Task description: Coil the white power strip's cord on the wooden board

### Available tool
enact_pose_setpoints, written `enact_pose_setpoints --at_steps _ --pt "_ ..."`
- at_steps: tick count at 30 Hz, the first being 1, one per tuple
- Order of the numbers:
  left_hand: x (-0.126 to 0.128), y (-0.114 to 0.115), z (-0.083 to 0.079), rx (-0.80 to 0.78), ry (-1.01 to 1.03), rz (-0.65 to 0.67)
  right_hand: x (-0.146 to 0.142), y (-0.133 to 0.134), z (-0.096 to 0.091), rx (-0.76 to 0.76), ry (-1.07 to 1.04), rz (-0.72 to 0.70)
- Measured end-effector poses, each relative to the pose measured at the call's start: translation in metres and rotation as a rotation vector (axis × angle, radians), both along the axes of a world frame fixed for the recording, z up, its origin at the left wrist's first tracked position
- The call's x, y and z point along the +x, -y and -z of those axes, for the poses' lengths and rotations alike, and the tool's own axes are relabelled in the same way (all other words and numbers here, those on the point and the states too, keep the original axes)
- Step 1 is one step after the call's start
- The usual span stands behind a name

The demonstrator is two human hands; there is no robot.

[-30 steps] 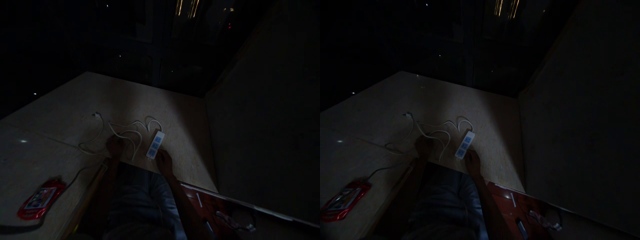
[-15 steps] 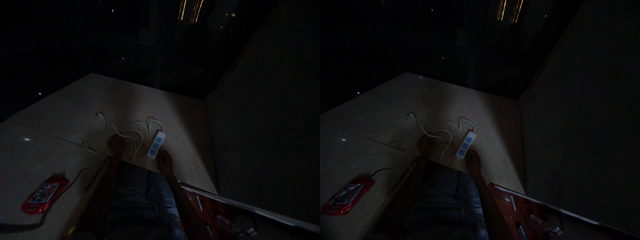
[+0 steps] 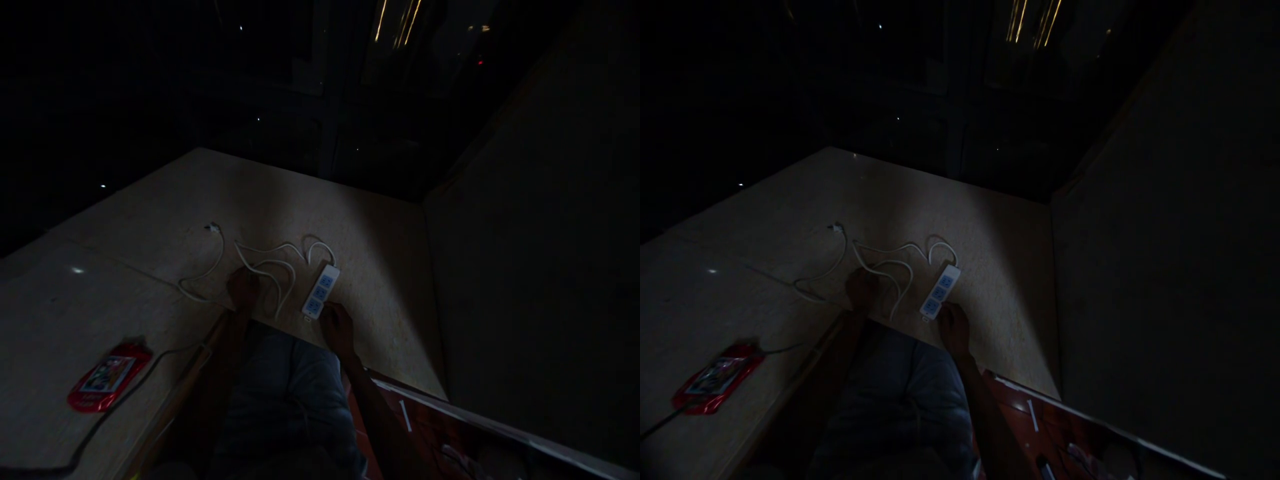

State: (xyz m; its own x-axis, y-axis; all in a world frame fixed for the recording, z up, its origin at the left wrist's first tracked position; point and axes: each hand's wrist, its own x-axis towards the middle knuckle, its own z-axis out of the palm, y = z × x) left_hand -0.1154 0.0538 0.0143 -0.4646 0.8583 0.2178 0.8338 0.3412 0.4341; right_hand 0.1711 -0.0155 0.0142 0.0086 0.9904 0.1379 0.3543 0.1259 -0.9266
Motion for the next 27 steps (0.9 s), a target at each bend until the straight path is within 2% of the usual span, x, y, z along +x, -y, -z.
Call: enact_pose_setpoints --at_steps 10,18,24,27 --pt "-0.001 0.0 0.003 -0.02 -0.007 0.008 0.001 0.001 0.005 -0.017 -0.012 -0.002" --pt "0.004 0.003 -0.004 -0.009 0.067 0.007 0.002 0.001 0.004 -0.035 -0.022 0.004" --pt "0.007 0.016 -0.002 0.137 0.175 -0.051 0.004 0.002 0.007 -0.046 -0.033 0.007" --pt "0.006 0.023 -0.006 0.215 0.193 -0.03 0.004 0.002 0.007 -0.053 -0.004 0.023"
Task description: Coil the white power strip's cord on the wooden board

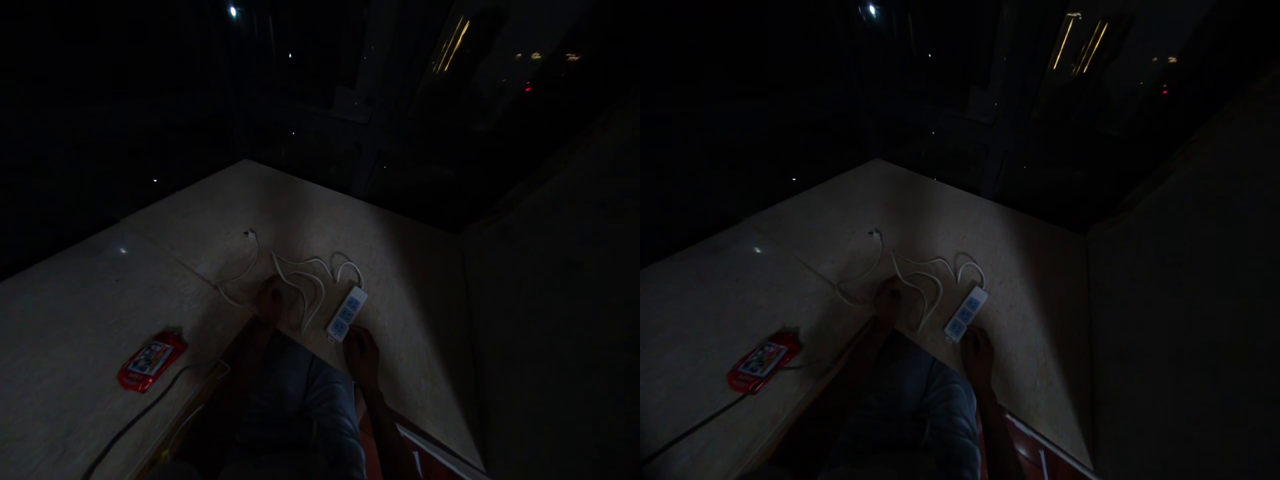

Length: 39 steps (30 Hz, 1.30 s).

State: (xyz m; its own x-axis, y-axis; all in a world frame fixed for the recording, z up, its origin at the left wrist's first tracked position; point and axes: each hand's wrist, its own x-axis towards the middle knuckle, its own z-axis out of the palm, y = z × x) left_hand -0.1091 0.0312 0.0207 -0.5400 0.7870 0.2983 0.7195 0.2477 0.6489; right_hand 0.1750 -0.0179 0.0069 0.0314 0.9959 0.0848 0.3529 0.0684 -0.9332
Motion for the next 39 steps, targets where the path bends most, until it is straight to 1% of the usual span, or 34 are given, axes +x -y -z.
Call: enact_pose_setpoints --at_steps 3,6,7,8,9,10,12,14,19,22,24,26,28,32,35,36,37,38,39 --pt "-0.011 -0.006 -0.015 0.083 -0.008 -0.025 -0.001 0.0 -0.001 -0.021 0.012 0.024" --pt "-0.036 -0.029 -0.036 0.151 -0.035 -0.111 -0.001 0.0 -0.004 -0.027 0.021 0.046" --pt "-0.046 -0.039 -0.043 0.125 -0.044 -0.116 -0.001 0.0 -0.005 -0.024 0.023 0.045" --pt "-0.058 -0.049 -0.048 0.065 -0.052 -0.133 0.0 0.0 -0.006 -0.021 0.024 0.039" --pt "-0.069 -0.057 -0.052 -0.026 -0.065 -0.154 0.0 0.0 -0.006 -0.016 0.021 0.031" --pt "-0.08 -0.065 -0.054 -0.153 -0.085 -0.173 0.0 0.001 -0.006 -0.012 0.017 0.025" --pt "-0.098 -0.074 -0.054 -0.382 -0.122 -0.158 0.001 0.001 -0.006 -0.013 0.02 0.026" --pt "-0.11 -0.077 -0.05 -0.503 -0.139 -0.129 0.001 0.001 -0.005 -0.016 0.031 0.044" --pt "-0.119 -0.075 -0.04 -0.587 -0.133 -0.056 0.001 0.0 -0.005 -0.005 0.023 0.054" --pt "-0.119 -0.074 -0.04 -0.606 -0.105 -0.028 0.001 0.0 -0.007 0.003 0.023 0.055" --pt "-0.118 -0.073 -0.043 -0.594 -0.084 -0.023 0.002 -0.001 -0.006 0.004 0.021 0.055" --pt "-0.114 -0.072 -0.049 -0.56 -0.062 -0.03 0.002 -0.001 -0.004 -0.005 0.016 0.058" --pt "-0.109 -0.072 -0.059 -0.498 -0.039 -0.041 0.002 -0.002 -0.001 -0.012 0.014 0.055" --pt "-0.097 -0.07 -0.087 -0.311 0.004 -0.049 0.002 -0.003 0.001 -0.009 0.009 0.044" --pt "-0.082 -0.062 -0.118 -0.109 0.087 -0.029 0.001 -0.003 -0.001 -0.022 -0.013 0.049" --pt "-0.073 -0.057 -0.131 0.046 0.186 -0.008 0.0 -0.003 -0.002 -0.028 -0.024 0.051" --pt "-0.064 -0.051 -0.144 0.196 0.288 0.048 -0.001 -0.003 -0.003 -0.034 -0.039 0.054" --pt "-0.052 -0.045 -0.159 0.306 0.36 0.108 -0.001 -0.003 -0.003 -0.039 -0.058 0.056" --pt "-0.038 -0.037 -0.173 0.375 0.411 0.165 -0.003 -0.003 -0.004 -0.043 -0.083 0.058"
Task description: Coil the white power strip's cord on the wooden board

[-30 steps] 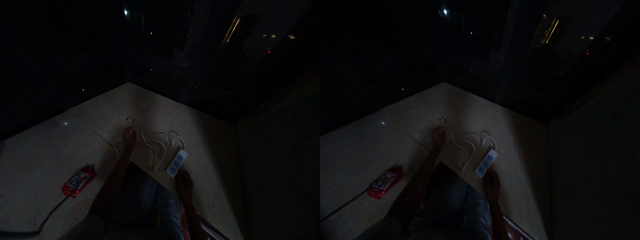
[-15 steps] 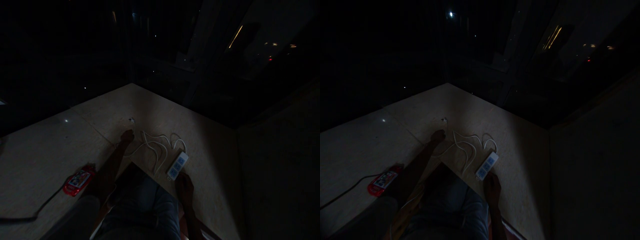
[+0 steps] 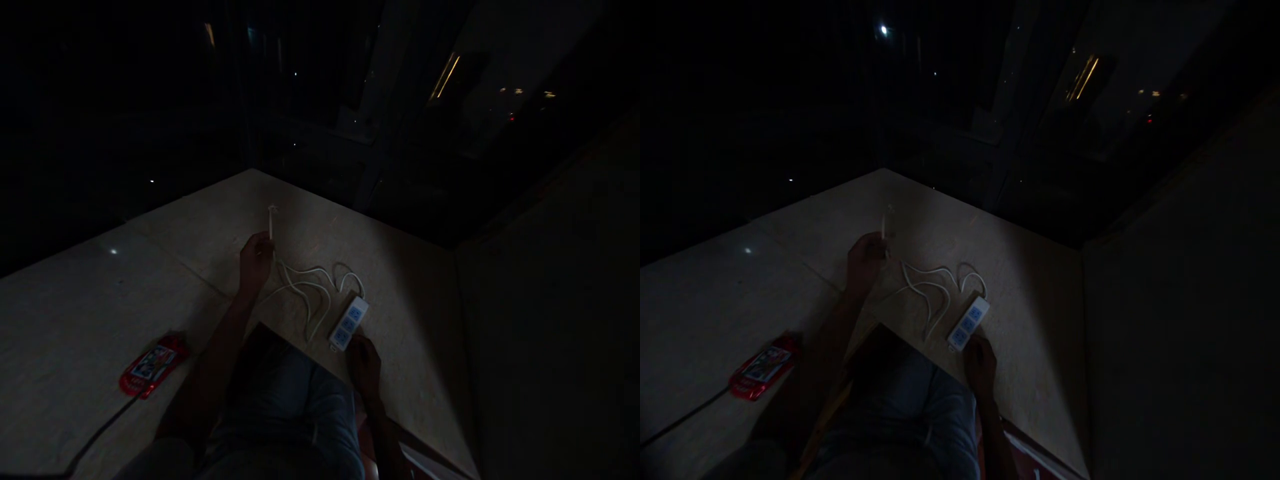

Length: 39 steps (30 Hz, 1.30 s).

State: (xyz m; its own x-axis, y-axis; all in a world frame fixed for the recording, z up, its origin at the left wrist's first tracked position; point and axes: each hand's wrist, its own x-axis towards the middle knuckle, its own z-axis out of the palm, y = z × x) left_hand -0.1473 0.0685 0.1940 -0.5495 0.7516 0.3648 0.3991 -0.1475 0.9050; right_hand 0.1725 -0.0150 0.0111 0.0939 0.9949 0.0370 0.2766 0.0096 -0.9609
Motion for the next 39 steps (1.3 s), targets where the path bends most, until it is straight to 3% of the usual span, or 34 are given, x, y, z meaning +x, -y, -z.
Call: enact_pose_setpoints --at_steps 4,7,11,15,19,24,32,35,39 --pt "0.064 0.03 -0.049 0.083 0.042 0.209 -0.003 -0.001 -0.009 -0.005 -0.174 0.005" --pt "0.113 0.048 -0.059 0.099 -0.064 0.402 0.0 -0.001 -0.032 -0.016 -0.328 0.062" --pt "0.172 0.069 -0.036 0.088 -0.182 0.628 0.018 0.007 -0.087 -0.011 -0.481 0.151" --pt "0.218 0.085 -0.003 0.026 -0.255 0.799 0.038 0.02 -0.139 0.01 -0.809 0.065" --pt "0.243 0.094 0.017 0.042 -0.39 0.939 0.055 0.027 -0.16 0.011 -0.81 0.206" --pt "0.241 0.106 0.027 0.117 -0.505 0.939 0.074 0.034 -0.165 0.005 -0.758 0.254" --pt "0.174 0.136 0.057 0.285 -0.415 0.553 0.111 0.05 -0.177 0.142 -0.672 0.371" --pt "0.157 0.135 0.072 0.207 -0.446 0.462 0.122 0.055 -0.177 0.144 -0.661 0.434" --pt "0.157 0.129 0.089 0.049 -0.401 0.486 0.128 0.062 -0.175 0.126 -0.683 0.496"
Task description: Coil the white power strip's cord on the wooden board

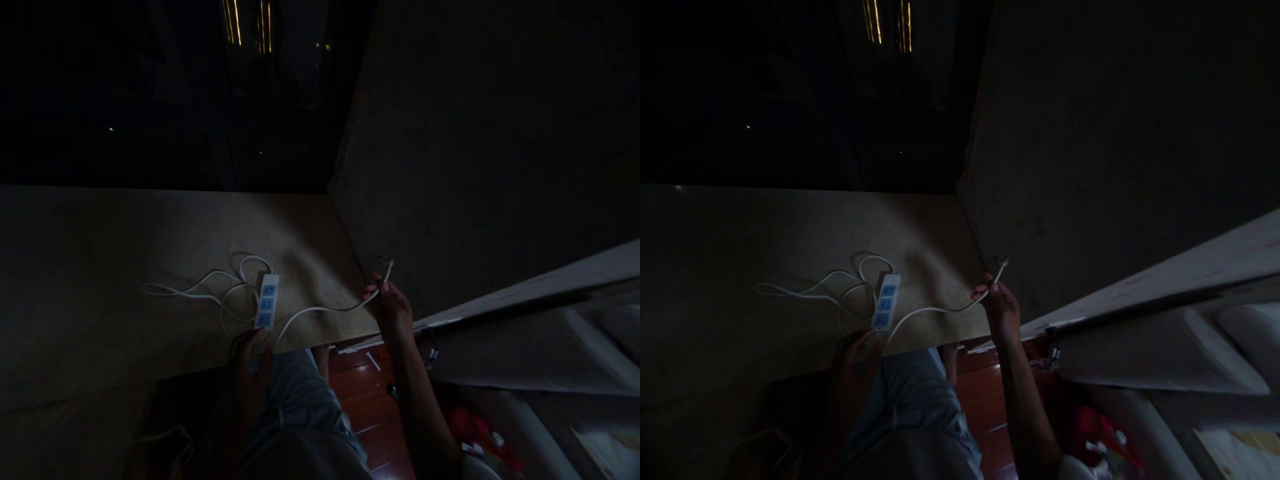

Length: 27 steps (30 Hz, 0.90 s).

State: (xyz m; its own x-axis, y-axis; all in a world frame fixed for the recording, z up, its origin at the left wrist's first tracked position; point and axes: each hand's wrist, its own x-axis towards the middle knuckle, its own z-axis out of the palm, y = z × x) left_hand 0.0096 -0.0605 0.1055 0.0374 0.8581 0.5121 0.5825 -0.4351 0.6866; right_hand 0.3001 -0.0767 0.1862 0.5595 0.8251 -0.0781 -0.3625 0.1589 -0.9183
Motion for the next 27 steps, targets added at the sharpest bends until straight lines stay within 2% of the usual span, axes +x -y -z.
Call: enact_pose_setpoints --at_steps 6,15,27 --pt "0.008 -0.006 -0.002 -0.127 0.066 0.099 0.001 0.006 0.01 -0.013 -0.032 0.011" --pt "0.003 -0.009 -0.002 -0.182 0.079 0.108 0.0 0.007 0.018 -0.041 -0.047 0.01" --pt "-0.006 -0.039 0.002 -0.157 0.007 0.168 -0.001 0.01 0.026 -0.063 -0.074 -0.01"
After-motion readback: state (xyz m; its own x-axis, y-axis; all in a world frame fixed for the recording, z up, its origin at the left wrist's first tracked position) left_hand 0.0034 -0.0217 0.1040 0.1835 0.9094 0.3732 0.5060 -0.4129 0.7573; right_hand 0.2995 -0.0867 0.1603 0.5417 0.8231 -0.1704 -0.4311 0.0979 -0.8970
